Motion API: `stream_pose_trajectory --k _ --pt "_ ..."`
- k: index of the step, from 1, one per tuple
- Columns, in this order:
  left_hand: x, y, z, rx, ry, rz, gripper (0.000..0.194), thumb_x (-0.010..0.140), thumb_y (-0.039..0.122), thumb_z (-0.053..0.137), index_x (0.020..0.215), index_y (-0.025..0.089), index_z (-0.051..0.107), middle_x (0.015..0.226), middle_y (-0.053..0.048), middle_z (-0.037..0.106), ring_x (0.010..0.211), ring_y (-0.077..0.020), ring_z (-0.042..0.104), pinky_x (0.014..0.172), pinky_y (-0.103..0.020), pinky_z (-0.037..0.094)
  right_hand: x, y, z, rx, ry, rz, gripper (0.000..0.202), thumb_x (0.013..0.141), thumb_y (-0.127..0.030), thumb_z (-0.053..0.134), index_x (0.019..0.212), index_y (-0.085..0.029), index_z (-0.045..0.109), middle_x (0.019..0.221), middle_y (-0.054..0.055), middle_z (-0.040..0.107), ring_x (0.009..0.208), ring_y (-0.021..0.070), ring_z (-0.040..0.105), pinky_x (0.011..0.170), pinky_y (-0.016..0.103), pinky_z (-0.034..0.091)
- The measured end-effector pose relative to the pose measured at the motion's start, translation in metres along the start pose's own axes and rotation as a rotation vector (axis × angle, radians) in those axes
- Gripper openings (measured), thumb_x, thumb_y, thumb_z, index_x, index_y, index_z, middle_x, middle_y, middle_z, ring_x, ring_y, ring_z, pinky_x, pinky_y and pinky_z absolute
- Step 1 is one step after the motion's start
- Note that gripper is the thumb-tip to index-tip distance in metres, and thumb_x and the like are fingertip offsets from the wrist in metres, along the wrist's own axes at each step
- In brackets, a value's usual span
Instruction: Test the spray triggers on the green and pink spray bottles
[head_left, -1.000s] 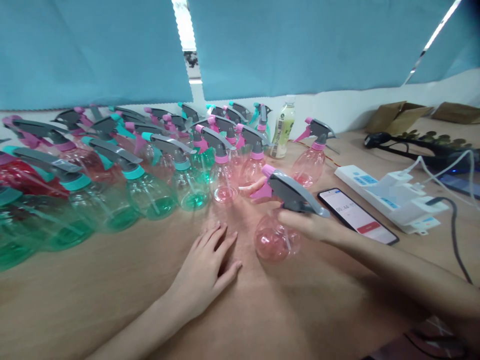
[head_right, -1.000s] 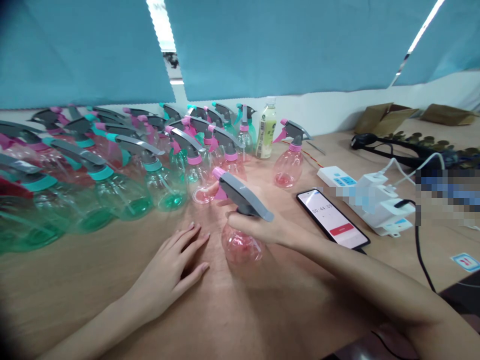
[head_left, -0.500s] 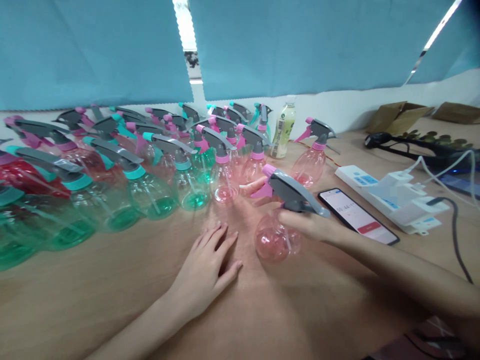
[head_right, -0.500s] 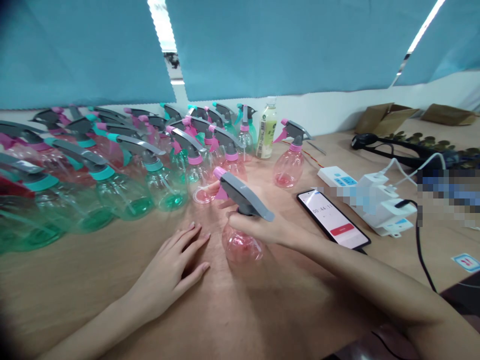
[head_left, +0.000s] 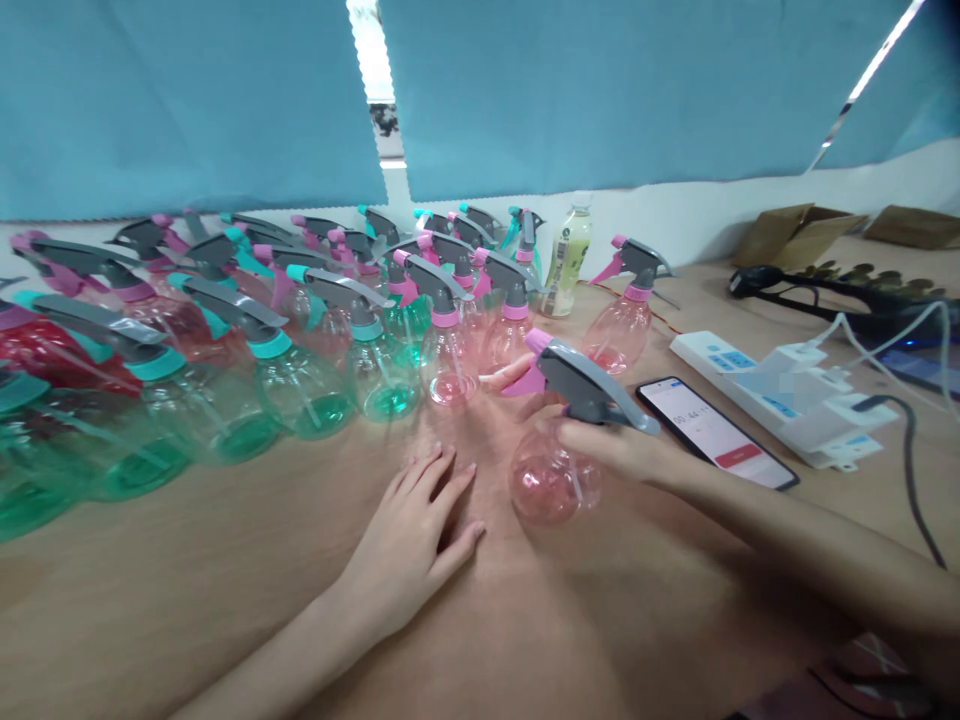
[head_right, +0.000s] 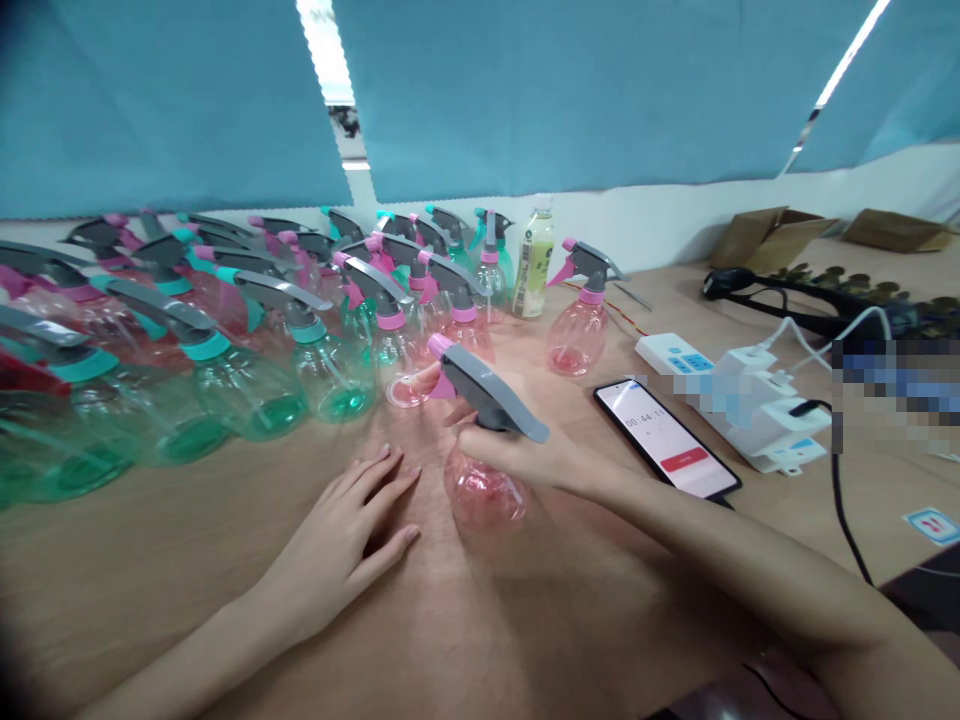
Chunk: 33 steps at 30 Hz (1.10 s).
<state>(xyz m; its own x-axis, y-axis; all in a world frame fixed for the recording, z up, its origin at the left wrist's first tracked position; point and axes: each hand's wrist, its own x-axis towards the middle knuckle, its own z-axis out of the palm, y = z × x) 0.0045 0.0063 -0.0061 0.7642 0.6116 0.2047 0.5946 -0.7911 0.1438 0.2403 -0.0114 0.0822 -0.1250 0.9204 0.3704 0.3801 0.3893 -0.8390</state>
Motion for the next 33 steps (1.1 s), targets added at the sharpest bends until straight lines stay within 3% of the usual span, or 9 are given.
stream_pose_trajectory --k 7,33 --pt "0.0 0.001 -0.001 -0.003 -0.001 0.004 0.049 0.097 0.044 0.048 0.135 0.014 0.053 0.143 -0.019 0.049 0.135 -0.0364 0.041 0.106 -0.056 0.038 -0.001 0.004 -0.001 -0.026 -0.008 0.022 0.006 0.062 -0.02 0.049 0.062 -0.023 0.055 0.071 0.001 0.061 0.061 0.0145 0.053 0.051 0.026 0.043" --pt "0.0 -0.001 0.002 0.006 0.009 0.009 0.049 0.097 0.044 0.047 0.135 0.014 0.053 0.143 -0.02 0.049 0.135 -0.0367 0.041 0.104 -0.058 0.038 0.0 0.005 -0.001 0.007 -0.081 0.006 0.003 0.063 -0.022 0.046 0.063 -0.023 0.049 0.061 -0.002 0.047 0.06 0.0135 0.048 0.055 0.027 0.041"
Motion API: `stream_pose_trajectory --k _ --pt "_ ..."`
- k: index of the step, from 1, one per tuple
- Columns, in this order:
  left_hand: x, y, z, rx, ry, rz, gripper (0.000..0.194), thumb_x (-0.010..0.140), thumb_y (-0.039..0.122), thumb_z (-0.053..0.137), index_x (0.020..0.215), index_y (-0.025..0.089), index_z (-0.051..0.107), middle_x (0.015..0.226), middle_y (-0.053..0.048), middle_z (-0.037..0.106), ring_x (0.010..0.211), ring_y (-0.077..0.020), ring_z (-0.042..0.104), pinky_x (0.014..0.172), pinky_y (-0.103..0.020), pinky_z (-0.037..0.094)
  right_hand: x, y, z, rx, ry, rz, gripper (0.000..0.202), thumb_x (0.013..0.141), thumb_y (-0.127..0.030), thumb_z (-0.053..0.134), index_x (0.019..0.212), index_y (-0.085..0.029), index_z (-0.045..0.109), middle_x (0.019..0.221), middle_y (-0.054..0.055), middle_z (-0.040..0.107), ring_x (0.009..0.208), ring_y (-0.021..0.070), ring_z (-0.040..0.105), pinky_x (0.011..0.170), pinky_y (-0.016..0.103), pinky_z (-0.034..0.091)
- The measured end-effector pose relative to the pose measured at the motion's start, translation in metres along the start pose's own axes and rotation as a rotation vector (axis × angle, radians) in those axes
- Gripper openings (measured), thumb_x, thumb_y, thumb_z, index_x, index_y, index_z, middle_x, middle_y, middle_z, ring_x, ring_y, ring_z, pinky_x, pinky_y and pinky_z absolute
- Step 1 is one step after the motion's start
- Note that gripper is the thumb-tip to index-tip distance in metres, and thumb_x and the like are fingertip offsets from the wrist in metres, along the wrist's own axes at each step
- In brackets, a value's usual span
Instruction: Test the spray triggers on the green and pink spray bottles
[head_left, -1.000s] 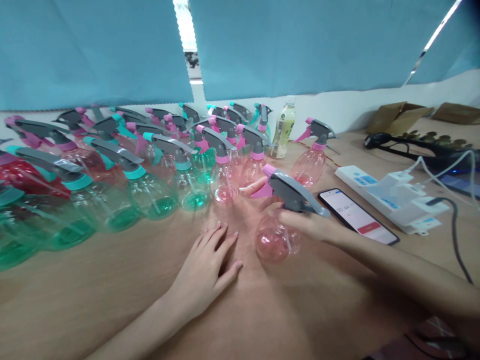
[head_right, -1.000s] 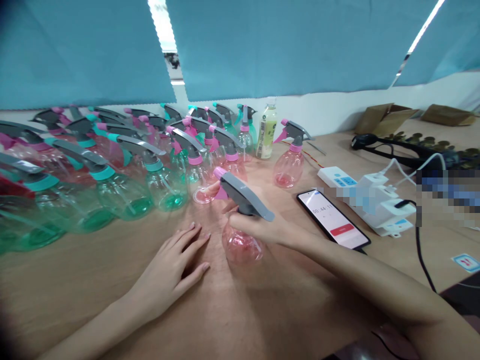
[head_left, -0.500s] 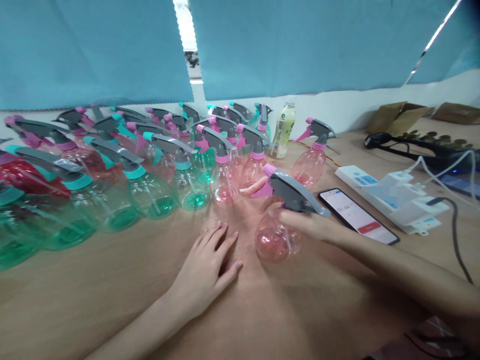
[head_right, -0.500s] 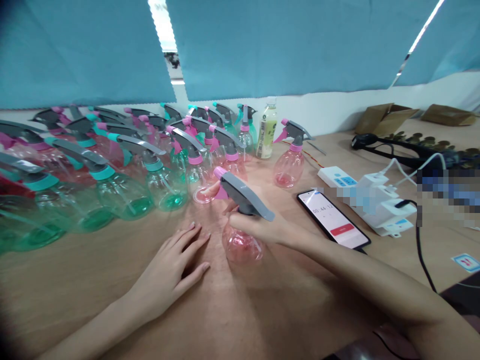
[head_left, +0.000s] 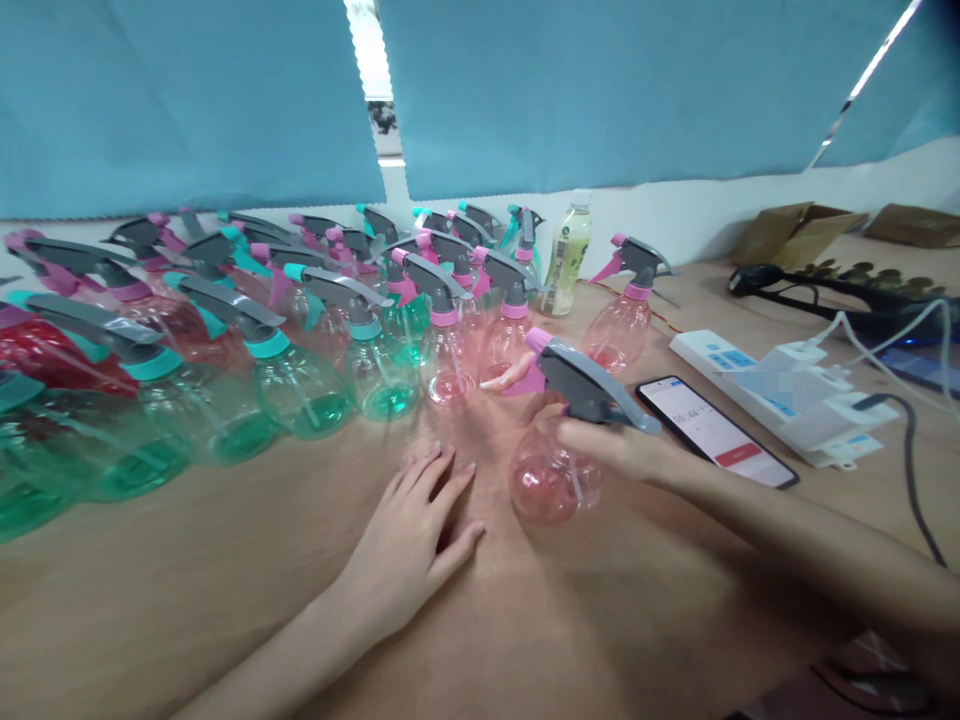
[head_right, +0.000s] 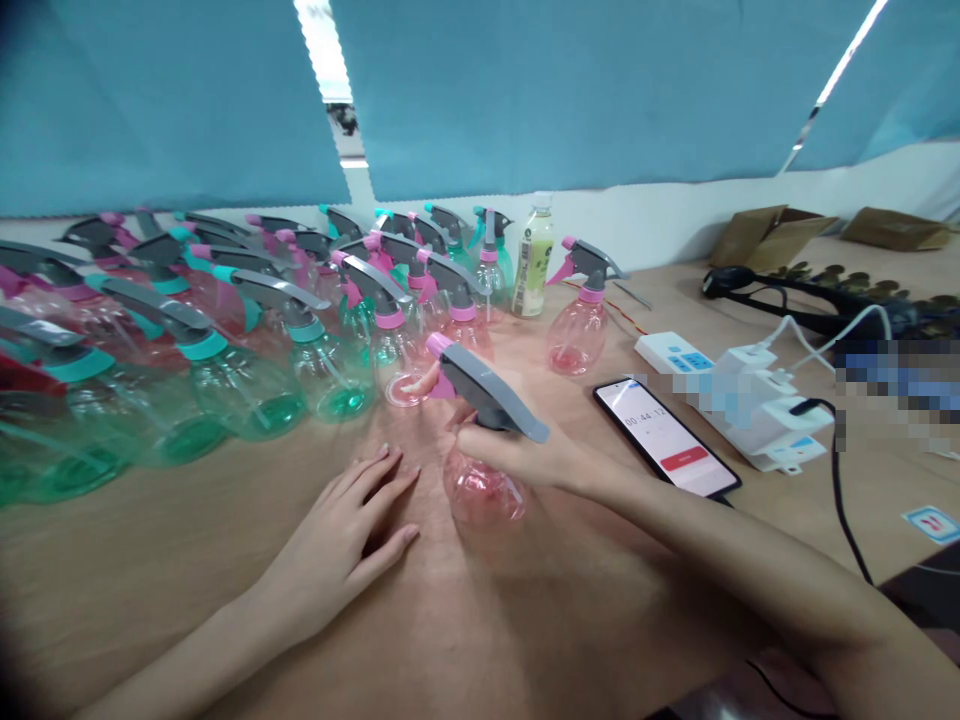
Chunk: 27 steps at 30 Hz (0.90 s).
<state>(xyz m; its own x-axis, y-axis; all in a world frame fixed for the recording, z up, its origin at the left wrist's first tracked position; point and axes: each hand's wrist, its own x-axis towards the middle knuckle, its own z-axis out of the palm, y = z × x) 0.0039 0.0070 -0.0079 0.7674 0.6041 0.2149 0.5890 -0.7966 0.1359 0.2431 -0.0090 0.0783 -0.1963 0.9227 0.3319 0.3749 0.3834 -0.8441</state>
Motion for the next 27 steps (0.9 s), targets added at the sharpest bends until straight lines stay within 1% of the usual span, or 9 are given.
stream_pose_trajectory --k 4,9,12,15,17,21,25,27 --pt "0.0007 0.0003 0.0003 -0.007 0.002 0.001 0.049 0.097 0.044 0.047 0.135 0.015 0.053 0.142 -0.019 0.05 0.134 -0.0361 0.042 0.104 -0.058 0.038 0.0004 -0.0009 -0.0007 -0.007 -0.017 -0.001 0.002 0.065 -0.023 0.046 0.064 -0.023 0.046 0.06 -0.003 0.045 0.06 0.0135 0.048 0.057 0.027 0.043" --pt "0.0006 0.0008 0.0003 0.007 0.005 0.005 0.049 0.097 0.044 0.046 0.134 0.014 0.054 0.142 -0.02 0.05 0.134 -0.0367 0.042 0.103 -0.058 0.04 0.0002 -0.0034 -0.0012 0.009 0.009 -0.012 0.003 0.063 -0.021 0.046 0.064 -0.024 0.046 0.055 -0.005 0.04 0.055 0.0128 0.049 0.053 0.025 0.044" --pt "0.0004 0.0003 0.0 0.004 0.003 0.005 0.049 0.097 0.044 0.046 0.135 0.013 0.054 0.142 -0.02 0.05 0.134 -0.0371 0.042 0.103 -0.059 0.039 0.0001 -0.0049 -0.0013 0.021 0.022 -0.023 0.01 0.062 -0.021 0.045 0.07 -0.024 0.051 0.057 -0.005 0.044 0.056 0.0137 0.051 0.056 0.027 0.047" --pt "0.0 -0.0001 -0.0002 -0.003 0.005 0.003 0.049 0.096 0.044 0.046 0.135 0.014 0.054 0.142 -0.019 0.05 0.134 -0.0365 0.042 0.104 -0.059 0.038 0.0005 -0.0068 -0.0015 0.051 0.037 -0.042 0.014 0.062 -0.02 0.045 0.074 -0.025 0.051 0.057 -0.005 0.043 0.052 0.0124 0.045 0.055 0.028 0.045" --pt "-0.0001 0.0 -0.0002 -0.004 0.007 0.002 0.049 0.097 0.044 0.046 0.135 0.014 0.054 0.142 -0.019 0.05 0.134 -0.0366 0.042 0.104 -0.058 0.038 0.0006 -0.0078 -0.002 0.058 0.026 -0.043 0.013 0.062 -0.02 0.046 0.074 -0.025 0.049 0.057 -0.006 0.042 0.051 0.0117 0.043 0.056 0.027 0.044" --pt "0.0001 0.0003 -0.0003 -0.003 0.001 -0.001 0.049 0.097 0.044 0.046 0.135 0.014 0.054 0.142 -0.019 0.05 0.135 -0.0363 0.041 0.105 -0.058 0.037 -0.0006 -0.0072 -0.0033 0.053 0.016 -0.051 0.01 0.062 -0.019 0.046 0.071 -0.023 0.047 0.064 -0.004 0.049 0.06 0.0127 0.049 0.06 0.027 0.044" --pt "0.0001 0.0001 -0.0005 -0.012 -0.009 -0.01 0.049 0.097 0.045 0.046 0.135 0.016 0.052 0.143 -0.017 0.05 0.136 -0.0344 0.04 0.106 -0.057 0.037 -0.0013 -0.0034 -0.0037 0.065 -0.018 -0.055 0.01 0.063 -0.019 0.044 0.072 -0.023 0.046 0.061 -0.006 0.044 0.051 0.0101 0.041 0.055 0.027 0.041" --pt "-0.0001 -0.0001 -0.0005 -0.01 -0.011 -0.01 0.049 0.097 0.045 0.046 0.136 0.016 0.052 0.143 -0.017 0.05 0.136 -0.0342 0.04 0.106 -0.056 0.037 -0.0002 -0.0027 -0.0031 0.069 0.002 -0.074 0.01 0.063 -0.019 0.045 0.071 -0.023 0.047 0.064 -0.005 0.047 0.052 0.0104 0.044 0.056 0.027 0.043"
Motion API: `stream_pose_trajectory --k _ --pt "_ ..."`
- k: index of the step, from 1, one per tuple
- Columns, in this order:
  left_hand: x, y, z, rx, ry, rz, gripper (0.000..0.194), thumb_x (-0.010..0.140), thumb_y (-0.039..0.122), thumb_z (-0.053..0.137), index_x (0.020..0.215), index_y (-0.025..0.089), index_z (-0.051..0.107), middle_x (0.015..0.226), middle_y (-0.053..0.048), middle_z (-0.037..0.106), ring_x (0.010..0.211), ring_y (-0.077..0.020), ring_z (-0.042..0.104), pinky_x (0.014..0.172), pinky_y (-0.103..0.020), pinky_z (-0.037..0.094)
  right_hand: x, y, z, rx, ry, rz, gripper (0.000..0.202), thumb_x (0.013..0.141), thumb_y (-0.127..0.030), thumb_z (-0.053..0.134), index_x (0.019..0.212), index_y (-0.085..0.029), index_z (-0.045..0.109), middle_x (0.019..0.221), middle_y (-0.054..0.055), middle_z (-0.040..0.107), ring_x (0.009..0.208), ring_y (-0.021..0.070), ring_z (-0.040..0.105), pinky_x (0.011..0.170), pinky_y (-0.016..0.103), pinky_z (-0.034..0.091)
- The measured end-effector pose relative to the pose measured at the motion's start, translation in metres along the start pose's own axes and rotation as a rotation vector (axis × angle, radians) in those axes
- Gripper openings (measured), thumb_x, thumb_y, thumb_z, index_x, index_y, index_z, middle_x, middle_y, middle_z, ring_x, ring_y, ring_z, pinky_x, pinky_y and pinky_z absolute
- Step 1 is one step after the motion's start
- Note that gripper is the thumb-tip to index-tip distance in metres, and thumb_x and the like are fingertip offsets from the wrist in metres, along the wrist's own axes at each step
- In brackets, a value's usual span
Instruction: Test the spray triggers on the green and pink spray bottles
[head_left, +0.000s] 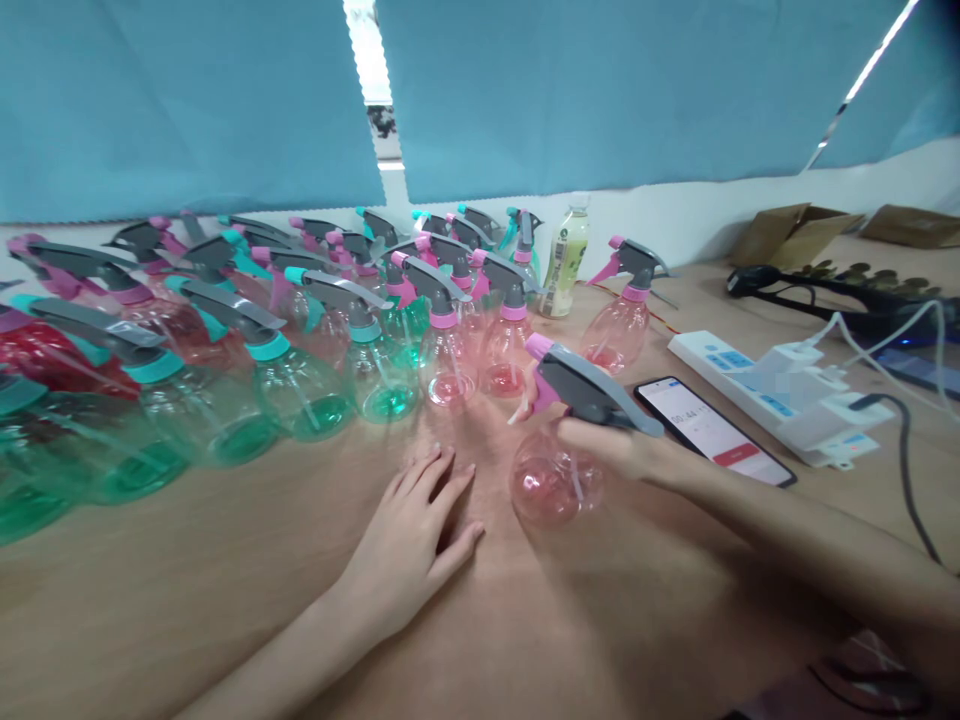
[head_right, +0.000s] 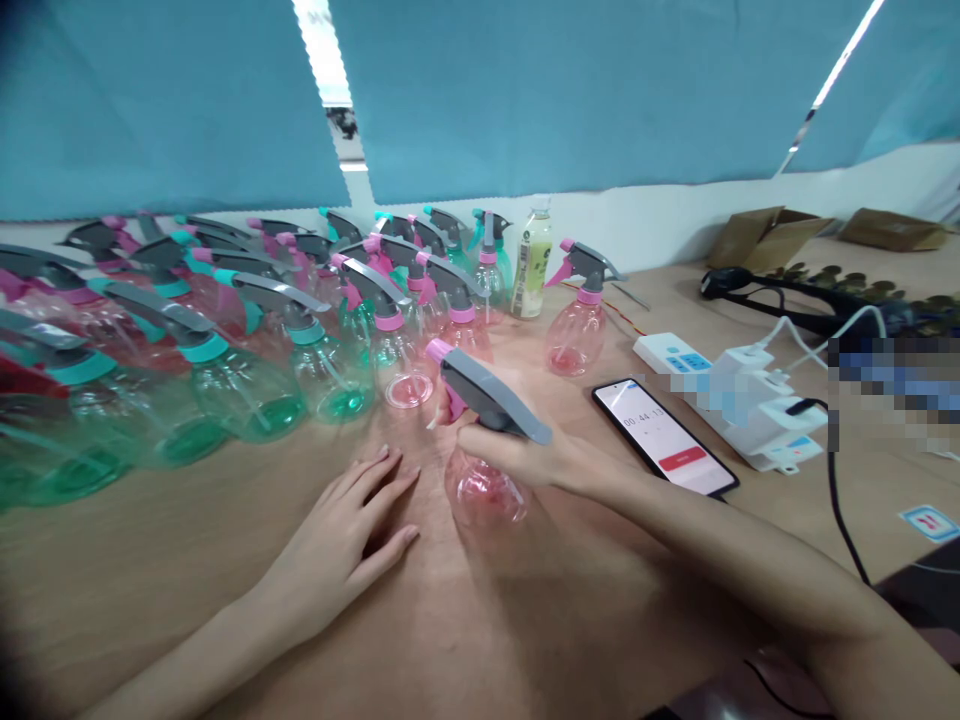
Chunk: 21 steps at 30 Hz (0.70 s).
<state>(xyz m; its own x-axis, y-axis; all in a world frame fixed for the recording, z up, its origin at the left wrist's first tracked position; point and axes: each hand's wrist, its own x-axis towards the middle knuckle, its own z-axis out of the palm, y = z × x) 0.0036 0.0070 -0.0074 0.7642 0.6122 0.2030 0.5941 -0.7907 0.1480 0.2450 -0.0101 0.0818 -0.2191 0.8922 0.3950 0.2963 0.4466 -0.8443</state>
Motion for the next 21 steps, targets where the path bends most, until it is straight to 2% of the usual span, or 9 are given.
stream_pose_trajectory --k 3,6,10,15,21 --pt "0.0 0.0 0.0 0.005 0.004 0.001 0.049 0.097 0.044 0.046 0.135 0.015 0.053 0.143 -0.018 0.049 0.136 -0.0349 0.04 0.106 -0.057 0.037 0.003 -0.002 0.002 0.025 0.007 -0.032 0.011 0.063 -0.02 0.046 0.072 -0.023 0.05 0.072 -0.001 0.056 0.069 0.0151 0.057 0.067 0.03 0.049" --pt "0.0 0.0 0.001 -0.002 0.009 -0.002 0.048 0.097 0.044 0.047 0.135 0.015 0.053 0.144 -0.018 0.048 0.136 -0.0358 0.039 0.105 -0.057 0.037 0.004 -0.003 0.004 0.039 0.001 -0.006 0.022 0.062 -0.022 0.046 0.081 -0.024 0.057 0.077 0.0 0.061 0.079 0.0188 0.063 0.072 0.033 0.053" --pt "0.0 0.001 0.001 -0.011 0.012 -0.005 0.048 0.096 0.044 0.048 0.135 0.016 0.053 0.144 -0.018 0.049 0.136 -0.0349 0.04 0.106 -0.056 0.037 0.002 0.002 0.004 0.061 -0.003 0.03 0.032 0.064 -0.02 0.048 0.092 -0.026 0.061 0.084 0.001 0.066 0.087 0.0206 0.066 0.078 0.036 0.053" --pt "0.001 0.001 0.0 -0.006 0.014 -0.007 0.048 0.096 0.045 0.048 0.135 0.017 0.053 0.143 -0.017 0.049 0.136 -0.0342 0.04 0.106 -0.055 0.037 -0.002 0.01 0.004 0.053 0.018 0.041 0.025 0.068 -0.019 0.05 0.089 -0.025 0.061 0.091 0.001 0.069 0.093 0.022 0.066 0.082 0.038 0.053" --pt "0.001 0.002 -0.001 0.014 -0.007 -0.003 0.049 0.096 0.043 0.047 0.135 0.014 0.053 0.143 -0.019 0.049 0.135 -0.0354 0.041 0.106 -0.056 0.037 -0.001 0.01 0.004 0.125 -0.061 0.0 0.038 0.07 -0.013 0.048 0.103 -0.025 0.062 0.095 0.001 0.071 0.096 0.0212 0.068 0.086 0.039 0.053"
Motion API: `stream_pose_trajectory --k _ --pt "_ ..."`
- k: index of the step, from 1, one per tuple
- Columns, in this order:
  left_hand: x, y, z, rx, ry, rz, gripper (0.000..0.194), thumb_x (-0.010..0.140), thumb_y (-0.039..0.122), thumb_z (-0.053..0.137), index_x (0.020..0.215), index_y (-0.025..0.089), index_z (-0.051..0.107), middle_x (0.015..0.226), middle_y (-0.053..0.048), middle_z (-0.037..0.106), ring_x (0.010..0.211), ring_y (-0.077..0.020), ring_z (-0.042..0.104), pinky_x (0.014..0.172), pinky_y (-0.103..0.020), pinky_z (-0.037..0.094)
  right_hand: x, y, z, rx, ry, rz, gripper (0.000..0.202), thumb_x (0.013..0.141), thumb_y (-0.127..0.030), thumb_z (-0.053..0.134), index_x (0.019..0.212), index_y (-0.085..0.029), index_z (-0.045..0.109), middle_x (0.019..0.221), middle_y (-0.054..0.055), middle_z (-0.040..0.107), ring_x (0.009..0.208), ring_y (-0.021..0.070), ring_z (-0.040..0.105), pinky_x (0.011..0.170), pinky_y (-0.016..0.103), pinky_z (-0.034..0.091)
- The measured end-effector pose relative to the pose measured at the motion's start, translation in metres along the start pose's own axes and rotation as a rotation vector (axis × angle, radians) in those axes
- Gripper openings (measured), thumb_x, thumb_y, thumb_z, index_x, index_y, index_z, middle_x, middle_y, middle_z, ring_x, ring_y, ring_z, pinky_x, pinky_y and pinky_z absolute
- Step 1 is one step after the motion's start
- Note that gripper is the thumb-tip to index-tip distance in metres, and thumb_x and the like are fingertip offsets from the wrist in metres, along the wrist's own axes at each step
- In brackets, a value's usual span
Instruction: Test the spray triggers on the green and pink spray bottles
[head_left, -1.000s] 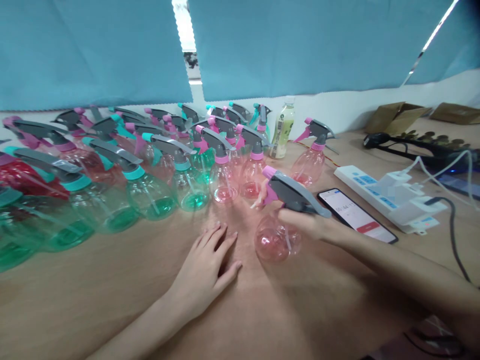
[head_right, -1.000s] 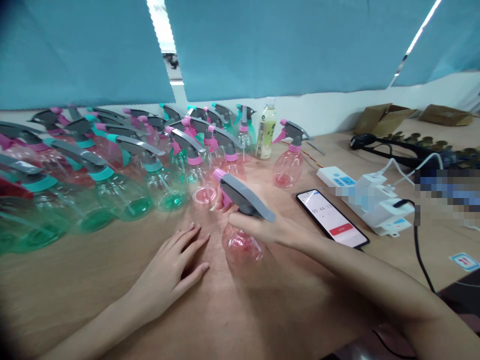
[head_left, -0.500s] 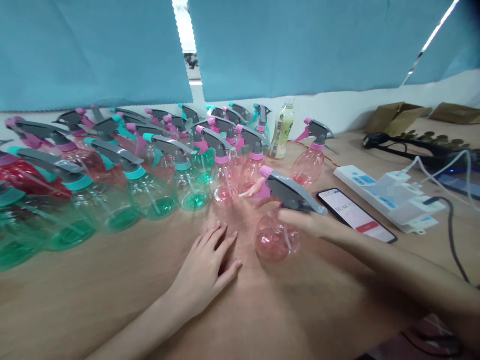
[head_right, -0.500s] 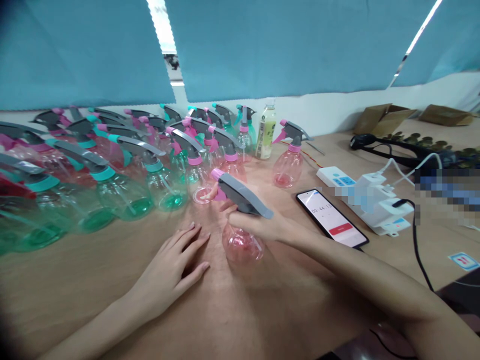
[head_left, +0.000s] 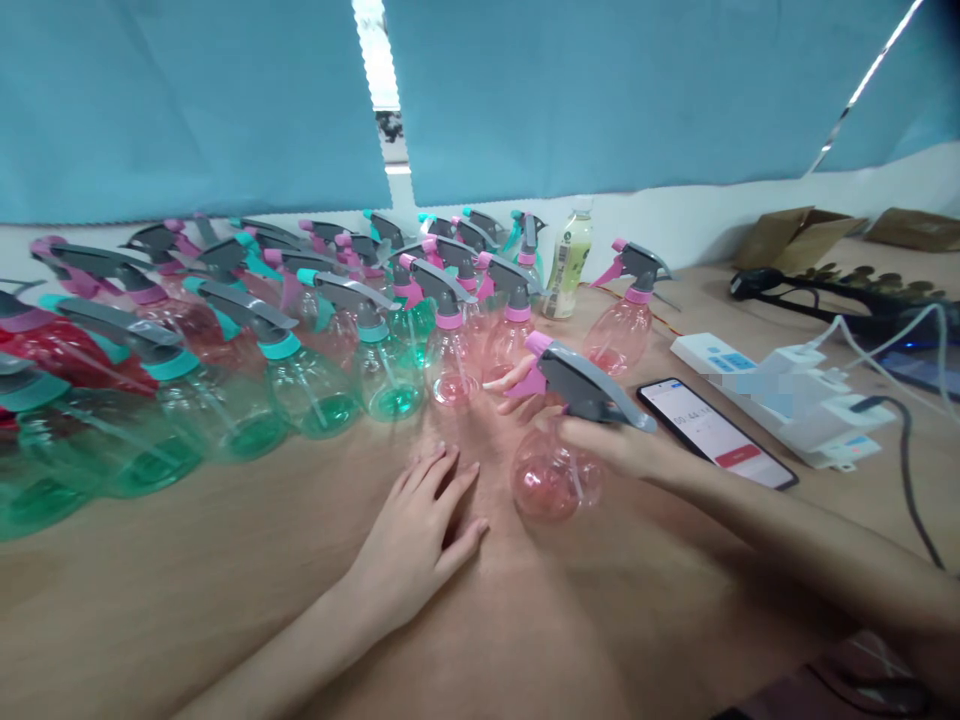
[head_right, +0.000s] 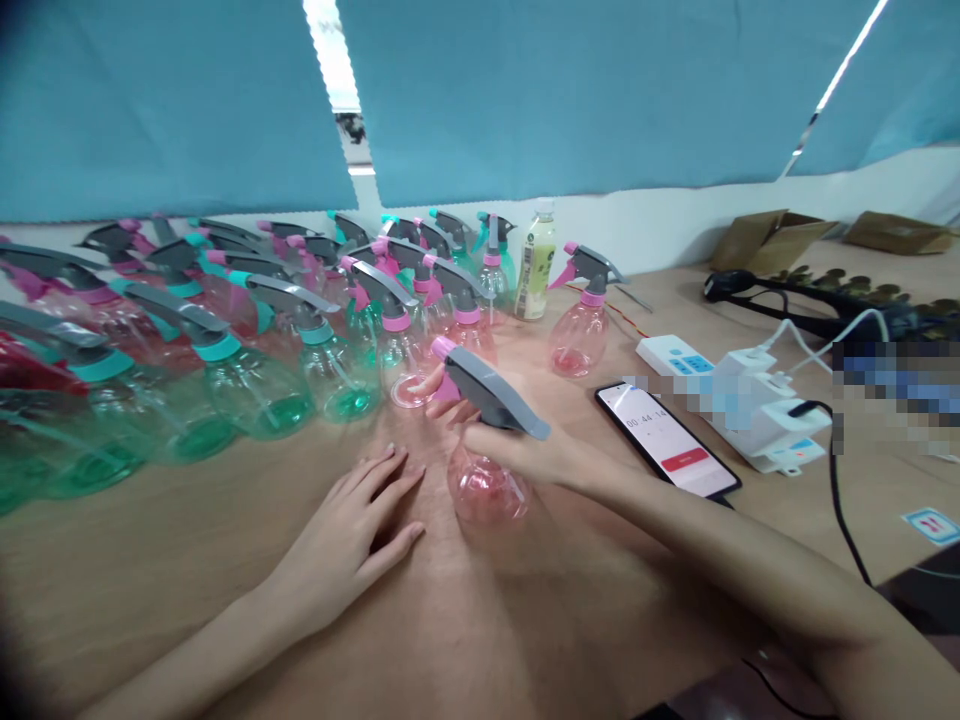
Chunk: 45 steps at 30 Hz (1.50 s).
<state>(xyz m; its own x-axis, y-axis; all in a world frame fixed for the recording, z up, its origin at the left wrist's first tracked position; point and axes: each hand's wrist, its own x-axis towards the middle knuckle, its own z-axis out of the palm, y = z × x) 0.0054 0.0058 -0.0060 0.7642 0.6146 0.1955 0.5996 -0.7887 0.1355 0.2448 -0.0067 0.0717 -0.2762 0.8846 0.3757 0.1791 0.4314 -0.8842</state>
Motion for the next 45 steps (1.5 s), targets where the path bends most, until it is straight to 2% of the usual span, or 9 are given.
stream_pose_trajectory --k 8,15,21,25,29,31,33,35,45 --pt "-0.001 -0.001 0.001 -0.032 0.016 -0.008 0.049 0.097 0.045 0.047 0.135 0.015 0.053 0.143 -0.018 0.049 0.135 -0.0354 0.041 0.105 -0.056 0.037 0.004 -0.003 0.001 0.019 0.008 -0.071 0.049 0.065 -0.011 0.046 0.11 -0.025 0.06 0.103 0.003 0.07 0.098 0.0208 0.068 0.085 0.04 0.055" --pt "0.002 0.003 -0.001 -0.158 0.013 -0.03 0.058 0.089 0.044 0.059 0.139 0.019 0.045 0.142 -0.017 0.049 0.133 -0.0363 0.042 0.105 -0.055 0.037 0.005 -0.006 0.001 -0.1 0.059 -0.048 0.037 0.068 -0.017 0.05 0.102 -0.024 0.062 0.093 0.003 0.07 0.079 0.019 0.066 0.073 0.037 0.056" --pt "0.019 0.024 0.008 -0.417 0.097 -0.07 0.088 0.08 0.044 0.069 0.149 0.023 0.018 0.146 -0.017 0.042 0.132 -0.0361 0.043 0.104 -0.057 0.038 0.003 -0.001 -0.002 -0.163 0.047 -0.049 0.021 0.078 -0.029 0.056 0.097 -0.023 0.064 0.076 0.0 0.065 0.067 0.0156 0.062 0.066 0.033 0.055" --pt "0.037 0.043 0.013 -0.524 0.138 -0.118 0.081 0.077 0.042 0.074 0.141 0.022 0.028 0.138 -0.017 0.049 0.126 -0.0368 0.049 0.1 -0.058 0.043 -0.001 -0.011 -0.007 -0.315 0.066 0.037 0.019 0.079 -0.038 0.064 0.09 -0.023 0.063 0.062 -0.004 0.056 0.057 0.0132 0.054 0.051 0.026 0.046" --pt "0.052 0.054 0.015 -0.576 0.122 -0.136 0.075 0.077 0.039 0.075 0.138 0.023 0.033 0.134 -0.016 0.052 0.122 -0.0371 0.053 0.096 -0.059 0.046 -0.009 -0.003 -0.021 -0.392 0.098 -0.024 0.033 0.079 -0.054 0.065 0.083 -0.021 0.063 0.063 -0.004 0.055 0.056 0.0119 0.05 0.05 0.025 0.041" --pt "0.058 0.056 0.018 -0.598 0.125 -0.128 0.079 0.079 0.038 0.075 0.142 0.024 0.029 0.14 -0.017 0.048 0.128 -0.0379 0.048 0.099 -0.061 0.042 -0.016 0.005 -0.032 -0.429 0.108 -0.089 0.039 0.079 -0.054 0.067 0.102 -0.022 0.065 0.076 -0.001 0.063 0.068 0.015 0.058 0.062 0.028 0.048" --pt "0.066 0.055 0.022 -0.624 0.136 -0.117 0.085 0.08 0.038 0.074 0.146 0.023 0.023 0.146 -0.018 0.041 0.134 -0.038 0.041 0.103 -0.061 0.039 -0.025 0.011 -0.043 -0.431 0.069 -0.115 0.061 0.078 -0.051 0.07 0.13 -0.024 0.053 0.103 0.005 0.068 0.093 0.0213 0.063 0.082 0.036 0.05" --pt "0.074 0.054 0.027 -0.664 0.144 -0.112 0.086 0.081 0.038 0.073 0.148 0.023 0.02 0.149 -0.018 0.038 0.136 -0.036 0.04 0.105 -0.059 0.038 -0.033 0.014 -0.055 -0.437 0.093 -0.083 0.067 0.076 -0.051 0.073 0.132 -0.023 0.05 0.119 0.009 0.064 0.109 0.0249 0.06 0.094 0.04 0.047" --pt "0.119 0.044 0.041 -0.505 0.136 -0.131 0.063 0.089 0.034 0.062 0.141 0.013 0.032 0.14 -0.02 0.048 0.133 -0.0338 0.044 0.108 -0.056 0.034 -0.029 0.034 -0.094 -0.665 0.25 0.078 0.044 0.081 -0.051 0.067 0.107 -0.016 0.065 0.095 0.009 0.067 0.082 0.0219 0.062 0.073 0.036 0.049"
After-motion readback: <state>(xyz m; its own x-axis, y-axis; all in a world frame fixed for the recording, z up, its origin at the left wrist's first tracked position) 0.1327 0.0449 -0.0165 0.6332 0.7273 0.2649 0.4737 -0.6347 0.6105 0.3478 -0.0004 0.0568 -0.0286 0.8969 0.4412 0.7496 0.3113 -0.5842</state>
